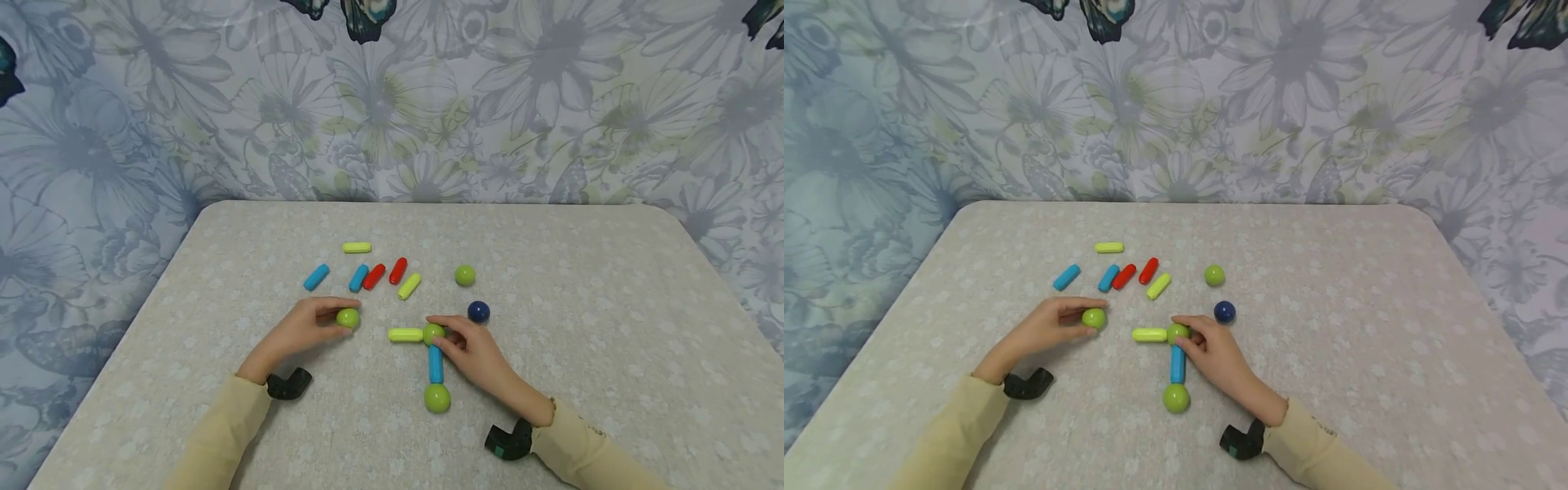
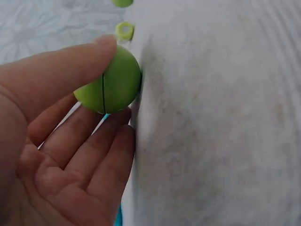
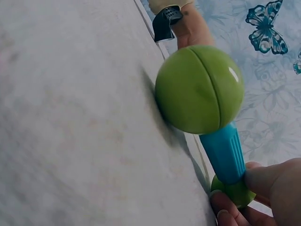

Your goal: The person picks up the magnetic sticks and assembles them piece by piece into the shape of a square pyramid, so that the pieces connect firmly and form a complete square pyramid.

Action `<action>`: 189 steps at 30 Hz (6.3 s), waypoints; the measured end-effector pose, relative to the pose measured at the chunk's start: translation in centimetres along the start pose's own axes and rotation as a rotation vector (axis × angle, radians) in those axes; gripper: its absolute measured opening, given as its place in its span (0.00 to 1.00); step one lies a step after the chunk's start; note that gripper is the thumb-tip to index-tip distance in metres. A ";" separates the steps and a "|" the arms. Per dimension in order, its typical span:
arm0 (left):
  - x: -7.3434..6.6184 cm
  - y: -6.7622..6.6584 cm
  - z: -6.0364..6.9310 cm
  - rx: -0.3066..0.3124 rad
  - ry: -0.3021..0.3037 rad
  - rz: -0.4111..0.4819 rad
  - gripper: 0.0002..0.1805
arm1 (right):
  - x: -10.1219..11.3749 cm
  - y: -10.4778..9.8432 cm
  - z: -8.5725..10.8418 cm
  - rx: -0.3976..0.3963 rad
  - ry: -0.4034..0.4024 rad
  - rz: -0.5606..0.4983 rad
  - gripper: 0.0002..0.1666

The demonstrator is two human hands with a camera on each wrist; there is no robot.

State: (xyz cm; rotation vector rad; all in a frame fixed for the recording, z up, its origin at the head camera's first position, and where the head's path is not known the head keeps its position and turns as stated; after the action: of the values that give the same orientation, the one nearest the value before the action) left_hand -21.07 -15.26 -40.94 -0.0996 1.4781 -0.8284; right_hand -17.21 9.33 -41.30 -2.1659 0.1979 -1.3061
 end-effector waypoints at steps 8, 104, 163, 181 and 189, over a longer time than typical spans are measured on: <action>-0.1 1.2 -0.1 0.082 0.016 0.213 0.25 | -0.1 -0.1 0.1 0.002 0.017 -0.039 0.19; -4.3 4.5 -6.8 -0.135 0.042 -0.131 0.17 | 2.6 -0.2 4.5 0.200 -0.285 -0.068 0.20; -4.7 6.0 -5.1 0.139 0.170 0.110 0.16 | 0.1 -1.1 -1.0 -0.121 0.100 0.096 0.17; -10.7 7.2 -16.1 0.377 0.229 0.044 0.25 | 0.3 -1.0 -0.6 -0.146 0.043 0.087 0.16; -10.9 10.6 -17.1 0.451 0.226 -0.094 0.24 | 0.3 -1.1 -0.6 -0.144 0.041 0.081 0.17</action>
State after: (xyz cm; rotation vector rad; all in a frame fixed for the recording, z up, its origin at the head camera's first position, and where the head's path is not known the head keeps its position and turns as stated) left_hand -30.51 5.55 -40.02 0.2716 1.4674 -1.2631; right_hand -17.75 9.91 -40.29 -2.2258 0.4032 -1.3269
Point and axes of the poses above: each hand's wrist, its own z-axis away from the middle knuckle, its own y-axis out of the palm, x = y × z, the point moved 8 cm from there along -z, towards the middle knuckle, and after that the axes turned 9 degrees about -y, right-handed, at the moved point
